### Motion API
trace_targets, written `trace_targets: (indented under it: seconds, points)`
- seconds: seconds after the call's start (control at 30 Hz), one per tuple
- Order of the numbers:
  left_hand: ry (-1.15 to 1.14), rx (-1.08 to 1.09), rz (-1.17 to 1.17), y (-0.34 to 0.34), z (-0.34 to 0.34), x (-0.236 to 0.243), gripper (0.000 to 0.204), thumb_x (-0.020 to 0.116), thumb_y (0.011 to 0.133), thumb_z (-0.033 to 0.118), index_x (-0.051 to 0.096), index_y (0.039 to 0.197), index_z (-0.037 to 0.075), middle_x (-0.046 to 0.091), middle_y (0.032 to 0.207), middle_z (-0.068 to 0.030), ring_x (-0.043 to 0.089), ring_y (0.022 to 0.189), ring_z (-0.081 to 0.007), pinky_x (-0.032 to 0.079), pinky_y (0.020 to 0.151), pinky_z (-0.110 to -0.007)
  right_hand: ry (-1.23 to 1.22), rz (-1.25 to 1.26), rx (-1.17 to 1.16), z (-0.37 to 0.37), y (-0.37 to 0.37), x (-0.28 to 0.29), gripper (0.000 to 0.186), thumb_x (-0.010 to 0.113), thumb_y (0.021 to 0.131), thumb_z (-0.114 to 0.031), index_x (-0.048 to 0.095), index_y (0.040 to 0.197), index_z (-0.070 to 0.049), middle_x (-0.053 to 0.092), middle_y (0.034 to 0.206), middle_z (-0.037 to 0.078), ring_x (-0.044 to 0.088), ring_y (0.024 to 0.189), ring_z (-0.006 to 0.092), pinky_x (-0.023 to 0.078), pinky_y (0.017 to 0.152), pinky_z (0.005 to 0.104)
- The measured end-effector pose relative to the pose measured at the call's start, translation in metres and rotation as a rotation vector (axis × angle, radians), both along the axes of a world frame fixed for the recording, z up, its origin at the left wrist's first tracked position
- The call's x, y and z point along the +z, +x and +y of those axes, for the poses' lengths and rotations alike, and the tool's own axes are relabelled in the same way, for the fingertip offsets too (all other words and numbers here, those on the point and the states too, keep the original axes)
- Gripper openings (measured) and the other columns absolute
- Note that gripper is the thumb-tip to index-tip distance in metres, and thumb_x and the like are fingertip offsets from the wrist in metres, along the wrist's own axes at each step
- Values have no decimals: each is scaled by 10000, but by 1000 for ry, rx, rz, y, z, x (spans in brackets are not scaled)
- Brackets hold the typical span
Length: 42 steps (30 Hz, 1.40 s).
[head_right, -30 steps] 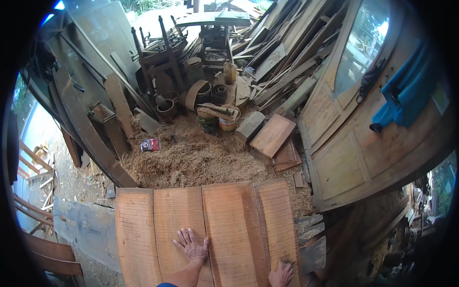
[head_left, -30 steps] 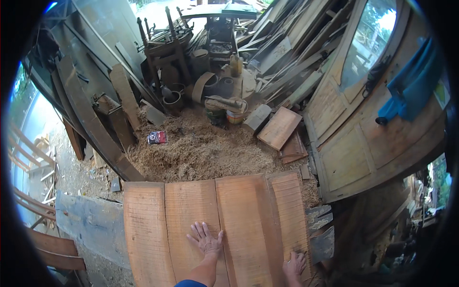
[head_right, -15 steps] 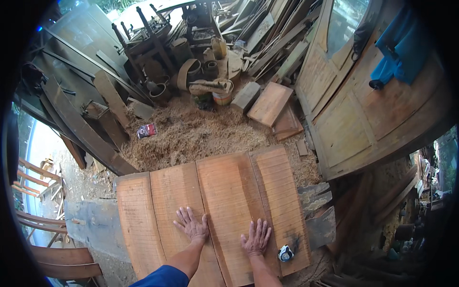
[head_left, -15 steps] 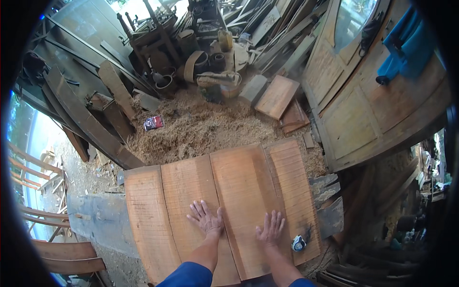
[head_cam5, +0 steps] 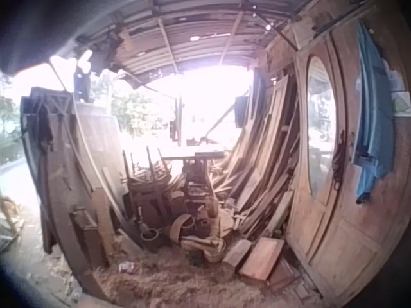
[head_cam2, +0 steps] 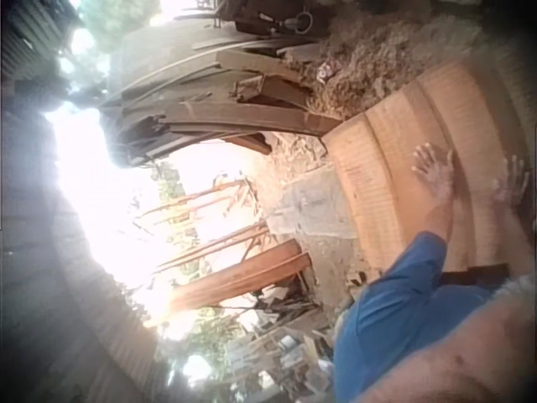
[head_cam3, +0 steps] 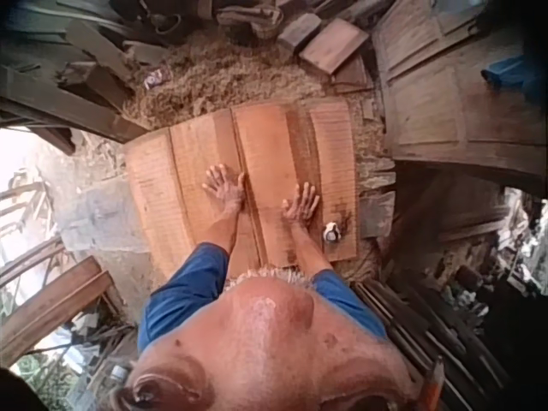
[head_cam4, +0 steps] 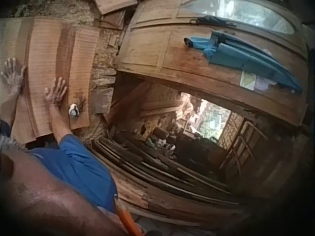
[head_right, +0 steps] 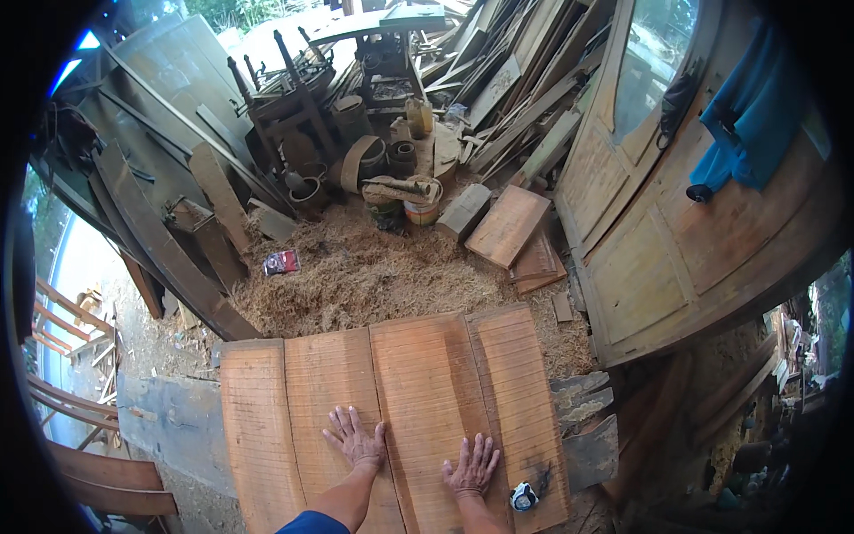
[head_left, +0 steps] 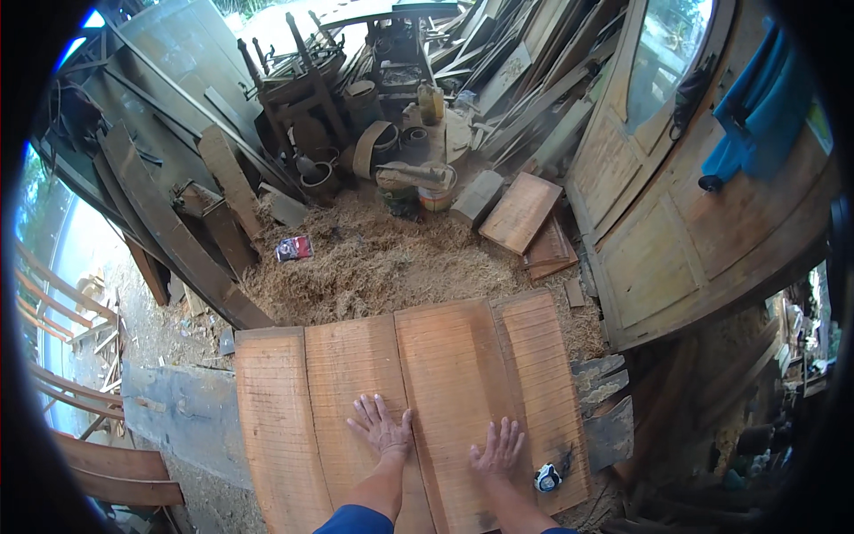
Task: The person measures several wooden boards with a tape measure, marks a line with a pencil on a board, and cuts it using a circular saw.
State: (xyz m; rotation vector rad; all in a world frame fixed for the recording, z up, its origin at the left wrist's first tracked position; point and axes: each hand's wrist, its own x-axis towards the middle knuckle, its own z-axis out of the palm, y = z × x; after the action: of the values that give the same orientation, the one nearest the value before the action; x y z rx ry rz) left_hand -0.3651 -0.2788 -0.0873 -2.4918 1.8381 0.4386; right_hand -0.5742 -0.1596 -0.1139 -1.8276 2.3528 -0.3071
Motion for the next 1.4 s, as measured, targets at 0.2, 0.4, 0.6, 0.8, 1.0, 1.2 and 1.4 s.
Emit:
trace_targets:
  seconds: [0.2,0.4,0.6,0.8,1.0,1.2,1.4]
  points:
    - [-67,-18,-11,6,-6,0,860,497,878,631,274,1513,96,117,1610,-135,-2,1500,-273,-90,1159,-591,-53,-91,-115,-29,26,7,763,702,776,-326,369,1395,-31,259,1517,252,183,1432,463,113,1152,629]
    - [-35,-27,15,12,-3,-17,858,456,891,654,252,1524,112,95,1614,-132,-15,1497,-306,-79,1148,-625,7,-59,138,-87,77,2,660,627,829,-353,441,1433,-159,251,1562,185,200,1440,429,100,1142,639]
    - [-22,-25,-9,13,-1,-17,886,477,873,672,221,1532,138,78,1613,-130,-24,1496,-312,-85,1146,-623,33,-28,71,-91,86,-7,609,592,832,-378,478,1416,-252,272,1562,152,216,1439,413,61,1146,636]
    - [-39,-67,42,6,-5,-25,882,518,868,646,224,1529,143,94,1612,-126,-10,1498,-309,-74,1149,-622,27,-38,43,-95,79,-9,636,603,813,-391,461,1420,-263,262,1561,138,202,1446,397,63,1149,630]
    - [-71,-48,-1,11,-2,-28,884,530,866,641,220,1528,144,101,1612,-125,5,1498,-308,-58,1149,-624,41,-32,46,-97,81,-11,673,619,790,-391,436,1427,-280,251,1562,137,203,1445,395,60,1151,625]
    - [-73,-47,3,11,-2,-28,882,515,872,652,222,1524,137,93,1612,-124,2,1497,-308,-63,1148,-623,23,-24,49,-95,84,-11,667,605,795,-377,437,1428,-246,260,1556,136,201,1442,391,57,1150,613]
    - [-67,-32,-19,14,-5,-29,893,512,871,656,204,1528,135,85,1612,-127,-12,1498,-306,-70,1146,-626,29,-40,52,-92,87,-13,669,623,781,-379,448,1418,-277,257,1560,138,200,1445,399,51,1150,626]
